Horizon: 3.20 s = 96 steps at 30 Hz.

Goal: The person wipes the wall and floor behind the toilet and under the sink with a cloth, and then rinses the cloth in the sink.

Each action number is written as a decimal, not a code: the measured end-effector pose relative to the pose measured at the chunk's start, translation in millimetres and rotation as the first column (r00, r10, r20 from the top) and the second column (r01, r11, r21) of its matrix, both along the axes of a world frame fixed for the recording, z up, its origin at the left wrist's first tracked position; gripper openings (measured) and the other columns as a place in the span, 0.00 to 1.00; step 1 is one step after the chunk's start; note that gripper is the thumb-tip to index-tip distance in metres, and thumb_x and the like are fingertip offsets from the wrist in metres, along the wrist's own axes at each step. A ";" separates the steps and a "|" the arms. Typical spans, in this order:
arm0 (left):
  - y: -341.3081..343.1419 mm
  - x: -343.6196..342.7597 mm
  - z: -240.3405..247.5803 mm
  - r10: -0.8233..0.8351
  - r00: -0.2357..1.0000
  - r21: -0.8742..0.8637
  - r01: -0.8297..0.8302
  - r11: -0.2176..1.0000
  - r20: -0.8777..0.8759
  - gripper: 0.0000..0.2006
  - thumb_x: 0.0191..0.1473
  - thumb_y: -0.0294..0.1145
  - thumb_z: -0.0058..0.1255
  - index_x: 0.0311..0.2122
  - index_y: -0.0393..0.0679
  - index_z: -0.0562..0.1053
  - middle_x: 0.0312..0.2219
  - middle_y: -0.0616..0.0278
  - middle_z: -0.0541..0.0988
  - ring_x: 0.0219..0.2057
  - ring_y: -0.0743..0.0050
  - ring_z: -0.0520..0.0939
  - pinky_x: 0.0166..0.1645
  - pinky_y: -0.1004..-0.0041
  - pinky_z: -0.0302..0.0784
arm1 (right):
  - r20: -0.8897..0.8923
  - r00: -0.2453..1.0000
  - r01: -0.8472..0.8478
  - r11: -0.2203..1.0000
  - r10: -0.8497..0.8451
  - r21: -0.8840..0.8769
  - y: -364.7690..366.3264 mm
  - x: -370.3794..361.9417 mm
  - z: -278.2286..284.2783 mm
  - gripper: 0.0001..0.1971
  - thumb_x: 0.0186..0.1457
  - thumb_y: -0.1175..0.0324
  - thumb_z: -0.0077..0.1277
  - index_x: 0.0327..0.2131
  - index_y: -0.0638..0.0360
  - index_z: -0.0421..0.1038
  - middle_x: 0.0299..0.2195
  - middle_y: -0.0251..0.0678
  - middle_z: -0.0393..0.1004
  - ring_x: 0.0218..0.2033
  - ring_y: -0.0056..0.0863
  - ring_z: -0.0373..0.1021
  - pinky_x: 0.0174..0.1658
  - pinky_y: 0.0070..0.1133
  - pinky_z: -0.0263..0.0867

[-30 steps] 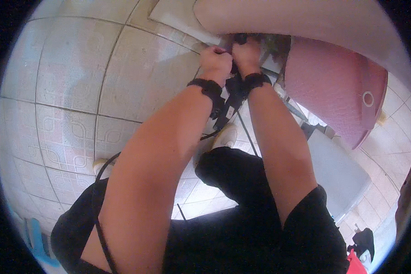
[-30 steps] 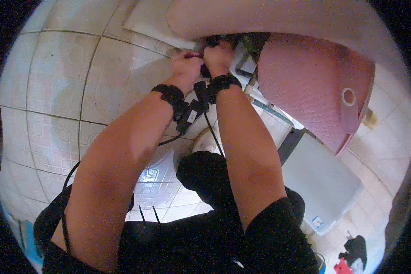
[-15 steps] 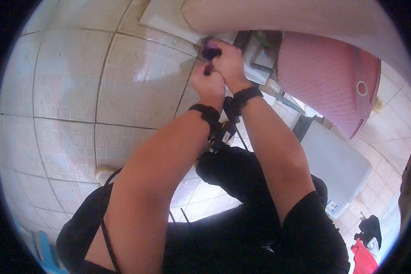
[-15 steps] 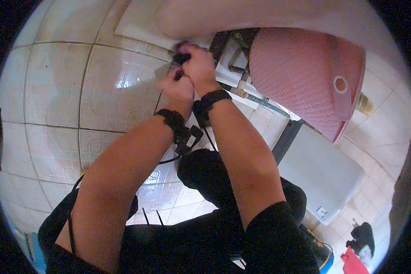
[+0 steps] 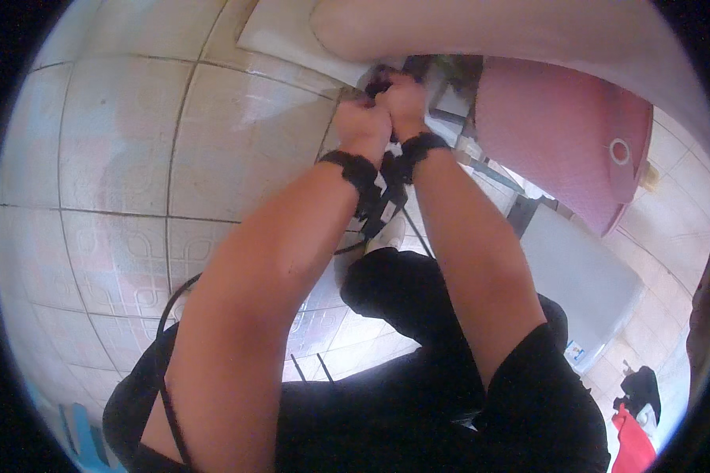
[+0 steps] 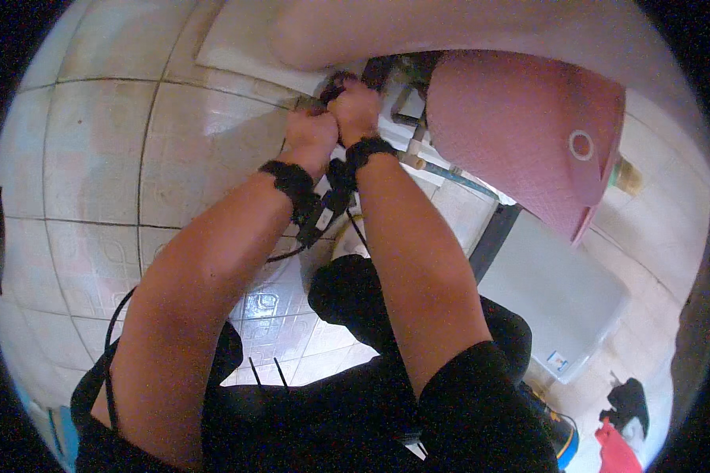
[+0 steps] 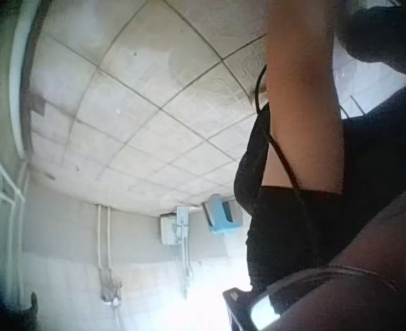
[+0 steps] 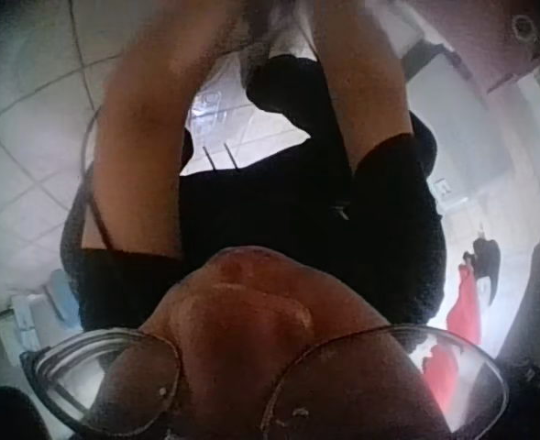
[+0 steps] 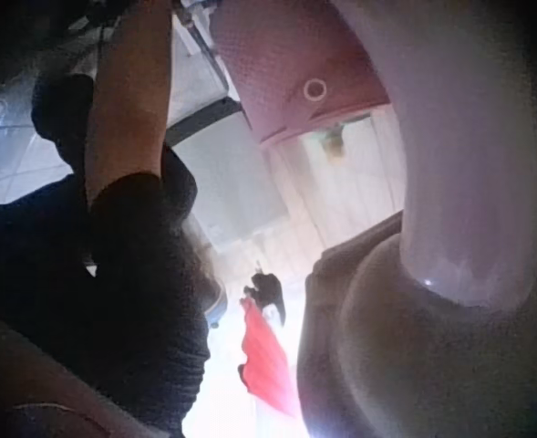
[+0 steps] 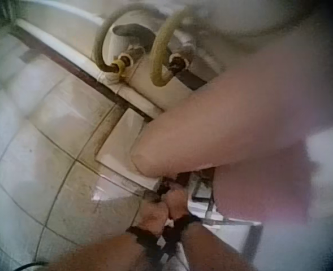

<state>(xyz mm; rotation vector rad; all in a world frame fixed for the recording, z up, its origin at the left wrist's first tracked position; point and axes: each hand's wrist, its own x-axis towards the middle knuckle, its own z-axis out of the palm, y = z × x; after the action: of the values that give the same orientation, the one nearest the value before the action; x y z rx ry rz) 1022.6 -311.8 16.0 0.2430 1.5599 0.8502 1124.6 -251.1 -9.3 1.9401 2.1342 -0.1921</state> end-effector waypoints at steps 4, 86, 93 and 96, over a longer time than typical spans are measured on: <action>-16.6 -6.0 39.1 0.015 0.989 -0.070 -0.005 0.998 0.149 0.13 0.47 0.32 0.54 0.33 0.31 0.78 0.29 0.43 0.82 0.35 0.53 0.84 0.40 0.61 0.77 | -0.067 0.997 0.040 0.991 -0.048 -0.127 -13.4 5.5 19.9 0.18 0.39 0.66 0.55 0.38 0.49 0.81 0.44 0.39 0.78 0.47 0.40 0.73 0.56 0.30 0.66; -38.8 -48.0 -27.5 -0.303 0.946 -0.141 0.287 0.948 -0.114 0.32 0.54 0.55 0.44 0.43 0.28 0.75 0.42 0.34 0.78 0.46 0.37 0.78 0.48 0.55 0.72 | -0.213 0.938 0.290 0.956 -0.273 0.048 -48.3 -83.6 46.9 0.19 0.48 0.67 0.49 0.46 0.40 0.76 0.38 0.45 0.79 0.42 0.49 0.75 0.46 0.38 0.71; -29.7 -59.1 -7.6 -0.148 0.987 -0.110 0.141 0.984 -0.057 0.27 0.52 0.49 0.46 0.38 0.27 0.77 0.39 0.33 0.79 0.44 0.35 0.79 0.49 0.54 0.72 | -0.351 0.866 0.432 0.886 -0.356 0.168 -51.1 -87.6 26.2 0.19 0.46 0.65 0.52 0.45 0.50 0.77 0.36 0.50 0.78 0.39 0.50 0.75 0.45 0.38 0.71; -24.9 -76.8 -41.1 -0.011 0.999 -0.077 0.007 0.997 -0.052 0.24 0.52 0.45 0.48 0.36 0.27 0.77 0.36 0.31 0.78 0.42 0.33 0.79 0.46 0.52 0.73 | -0.351 0.900 0.318 0.940 -0.258 0.123 -38.8 -122.4 30.7 0.19 0.45 0.65 0.51 0.44 0.51 0.77 0.36 0.48 0.78 0.39 0.49 0.75 0.46 0.36 0.71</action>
<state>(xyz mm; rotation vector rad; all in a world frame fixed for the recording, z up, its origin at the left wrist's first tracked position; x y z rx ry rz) 945.8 -336.7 -25.1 0.2178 1.6358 0.7806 1002.1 -289.9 21.4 2.4837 2.1022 -0.4243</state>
